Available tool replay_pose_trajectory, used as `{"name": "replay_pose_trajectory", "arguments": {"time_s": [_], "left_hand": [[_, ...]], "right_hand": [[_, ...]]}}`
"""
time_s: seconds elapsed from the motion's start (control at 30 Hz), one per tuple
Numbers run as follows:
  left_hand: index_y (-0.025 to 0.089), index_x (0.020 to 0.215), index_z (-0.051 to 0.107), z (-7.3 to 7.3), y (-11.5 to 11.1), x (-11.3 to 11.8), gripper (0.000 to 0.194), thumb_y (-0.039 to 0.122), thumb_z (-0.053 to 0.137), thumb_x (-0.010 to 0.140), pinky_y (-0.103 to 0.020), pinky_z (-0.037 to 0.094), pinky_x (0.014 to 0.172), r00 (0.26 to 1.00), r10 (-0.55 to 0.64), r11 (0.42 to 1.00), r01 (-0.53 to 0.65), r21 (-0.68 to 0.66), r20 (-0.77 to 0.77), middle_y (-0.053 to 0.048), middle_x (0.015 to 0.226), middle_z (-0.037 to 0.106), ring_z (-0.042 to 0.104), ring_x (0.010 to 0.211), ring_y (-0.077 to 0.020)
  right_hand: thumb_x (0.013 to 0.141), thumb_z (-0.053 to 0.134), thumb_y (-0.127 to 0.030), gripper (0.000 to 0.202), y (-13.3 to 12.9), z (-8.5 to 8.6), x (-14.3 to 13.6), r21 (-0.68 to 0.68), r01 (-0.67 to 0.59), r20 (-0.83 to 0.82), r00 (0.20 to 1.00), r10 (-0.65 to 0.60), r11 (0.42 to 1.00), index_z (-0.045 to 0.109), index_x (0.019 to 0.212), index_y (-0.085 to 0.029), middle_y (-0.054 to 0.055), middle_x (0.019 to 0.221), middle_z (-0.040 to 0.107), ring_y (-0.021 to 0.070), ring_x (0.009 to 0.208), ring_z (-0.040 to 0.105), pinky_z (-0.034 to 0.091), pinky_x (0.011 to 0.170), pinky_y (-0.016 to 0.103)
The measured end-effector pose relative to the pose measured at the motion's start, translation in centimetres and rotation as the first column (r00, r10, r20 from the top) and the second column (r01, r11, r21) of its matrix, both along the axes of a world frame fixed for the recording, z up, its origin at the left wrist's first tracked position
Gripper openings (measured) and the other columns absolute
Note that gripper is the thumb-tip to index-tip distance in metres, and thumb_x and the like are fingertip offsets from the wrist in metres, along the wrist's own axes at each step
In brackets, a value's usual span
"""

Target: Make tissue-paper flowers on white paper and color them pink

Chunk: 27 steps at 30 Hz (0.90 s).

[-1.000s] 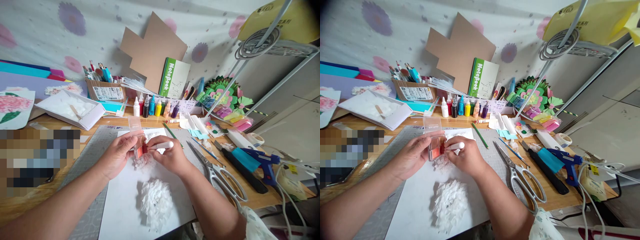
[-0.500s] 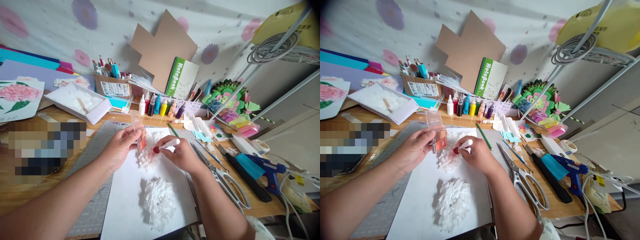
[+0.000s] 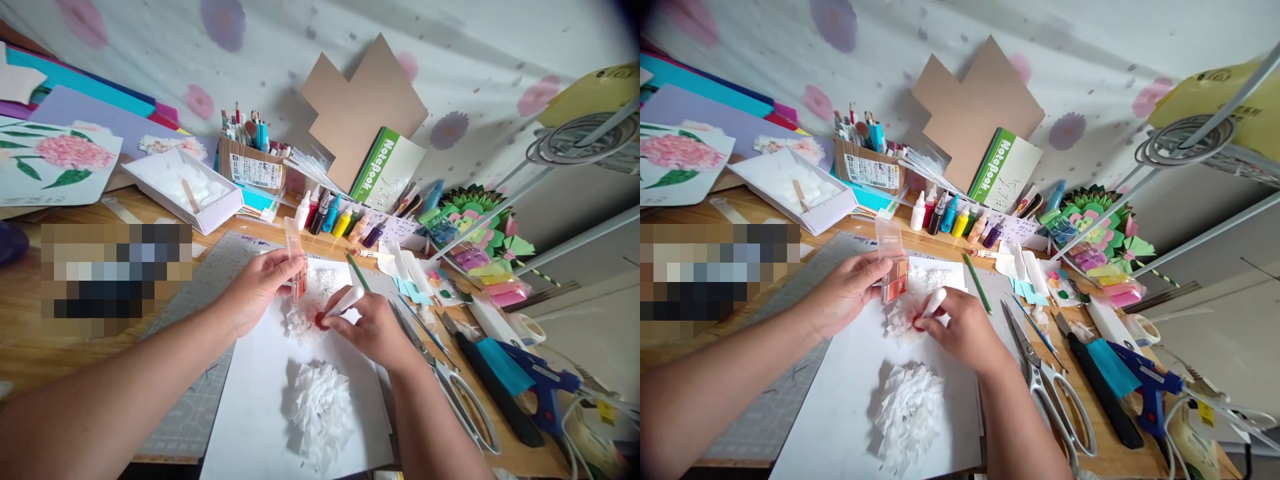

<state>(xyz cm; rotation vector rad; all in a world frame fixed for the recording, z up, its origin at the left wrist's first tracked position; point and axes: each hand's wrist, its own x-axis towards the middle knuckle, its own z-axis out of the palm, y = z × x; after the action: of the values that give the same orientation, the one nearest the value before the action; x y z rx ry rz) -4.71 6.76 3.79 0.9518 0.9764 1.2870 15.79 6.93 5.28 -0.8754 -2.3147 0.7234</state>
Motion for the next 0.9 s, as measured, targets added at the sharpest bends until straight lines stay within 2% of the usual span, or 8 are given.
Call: {"name": "replay_pose_trajectory", "arguments": {"time_s": [0.07,0.2,0.37,0.47,0.57,0.7,0.83,0.9], "left_hand": [[0.020,0.094,0.070,-0.1,0.0,-0.1,0.040,0.051,0.073,0.069,-0.029,0.045,0.067,1.000,-0.005,1.000,0.005,0.001,0.012,-0.003,0.085,0.066,0.058,0.074,-0.0171],[0.021,0.093,0.070,-0.1,-0.1,-0.2,0.038,0.051,0.072,0.071,-0.030,0.046,0.069,0.999,-0.008,1.000,0.008,0.010,0.041,-0.002,0.085,0.067,0.059,0.073,-0.0163],[0.020,0.089,0.070,0.0,-0.1,-0.1,0.036,0.051,0.072,0.070,-0.030,0.046,0.068,0.997,-0.014,1.000,0.012,0.028,0.074,-0.001,0.078,0.066,0.059,0.072,-0.0165],[0.019,0.087,0.069,0.0,0.0,-0.1,0.038,0.052,0.073,0.069,-0.029,0.047,0.067,0.996,-0.003,0.999,0.000,0.034,0.085,-0.001,0.075,0.064,0.059,0.072,-0.0164],[0.019,0.088,0.069,0.0,0.1,-0.3,0.039,0.052,0.073,0.069,-0.029,0.047,0.067,0.996,0.042,0.999,-0.044,0.030,0.081,-0.001,0.076,0.063,0.058,0.073,-0.0158],[0.019,0.087,0.068,-0.2,0.3,-0.5,0.038,0.051,0.073,0.069,-0.029,0.048,0.066,0.995,0.036,0.999,-0.039,0.031,0.093,-0.001,0.074,0.063,0.058,0.070,-0.0151],[0.019,0.086,0.068,-0.3,0.5,-0.5,0.037,0.051,0.074,0.069,-0.028,0.048,0.065,0.994,0.057,0.998,-0.060,0.021,0.096,-0.001,0.075,0.063,0.058,0.067,-0.0141],[0.019,0.085,0.068,-0.3,0.5,-0.5,0.037,0.051,0.074,0.067,-0.028,0.049,0.064,0.993,0.057,0.998,-0.060,0.020,0.102,-0.001,0.074,0.064,0.058,0.067,-0.0144]], "right_hand": [[0.083,0.067,-0.023,0.011,0.0,-0.1,-0.1,0.019,0.024,0.054,0.998,-0.025,1.000,0.062,0.074,-0.018,0.002,0.072,0.066,0.0148,0.067,0.061,0.048,0.063,0.027],[0.080,0.068,-0.022,0.013,0.1,-0.4,-0.5,-0.003,0.125,0.023,0.992,-0.125,0.992,0.061,0.070,-0.018,0.002,0.068,0.066,0.0136,0.059,0.059,0.047,0.057,0.026],[0.081,0.070,-0.028,0.014,0.3,-1.0,-2.4,-0.003,0.180,-0.089,0.980,-0.180,0.984,0.065,0.073,-0.018,0.004,0.072,0.067,0.0148,0.063,0.061,0.048,0.061,0.027],[0.078,0.072,-0.031,0.015,0.6,-1.5,-3.4,0.056,0.199,-0.026,0.980,-0.198,0.978,0.066,0.073,-0.018,0.004,0.074,0.066,0.0166,0.066,0.059,0.047,0.062,0.028],[0.080,0.070,-0.032,0.016,1.0,-1.6,-3.6,0.095,0.312,-0.066,0.949,-0.307,0.945,0.066,0.073,-0.018,0.005,0.075,0.067,0.0170,0.068,0.059,0.047,0.065,0.029],[0.079,0.071,-0.032,0.014,1.2,-1.7,-3.2,0.055,0.241,-0.007,0.971,-0.241,0.969,0.067,0.074,-0.019,0.004,0.075,0.067,0.0171,0.069,0.059,0.047,0.065,0.028],[0.081,0.069,-0.031,0.013,1.2,-1.5,-3.1,0.050,0.308,-0.072,0.950,-0.304,0.950,0.068,0.075,-0.019,0.004,0.077,0.067,0.0167,0.070,0.059,0.047,0.067,0.028],[0.082,0.070,-0.032,0.014,1.1,-1.4,-3.1,0.041,0.180,-0.050,0.983,-0.177,0.983,0.069,0.074,-0.020,0.004,0.076,0.067,0.0173,0.072,0.060,0.047,0.069,0.029]]}}
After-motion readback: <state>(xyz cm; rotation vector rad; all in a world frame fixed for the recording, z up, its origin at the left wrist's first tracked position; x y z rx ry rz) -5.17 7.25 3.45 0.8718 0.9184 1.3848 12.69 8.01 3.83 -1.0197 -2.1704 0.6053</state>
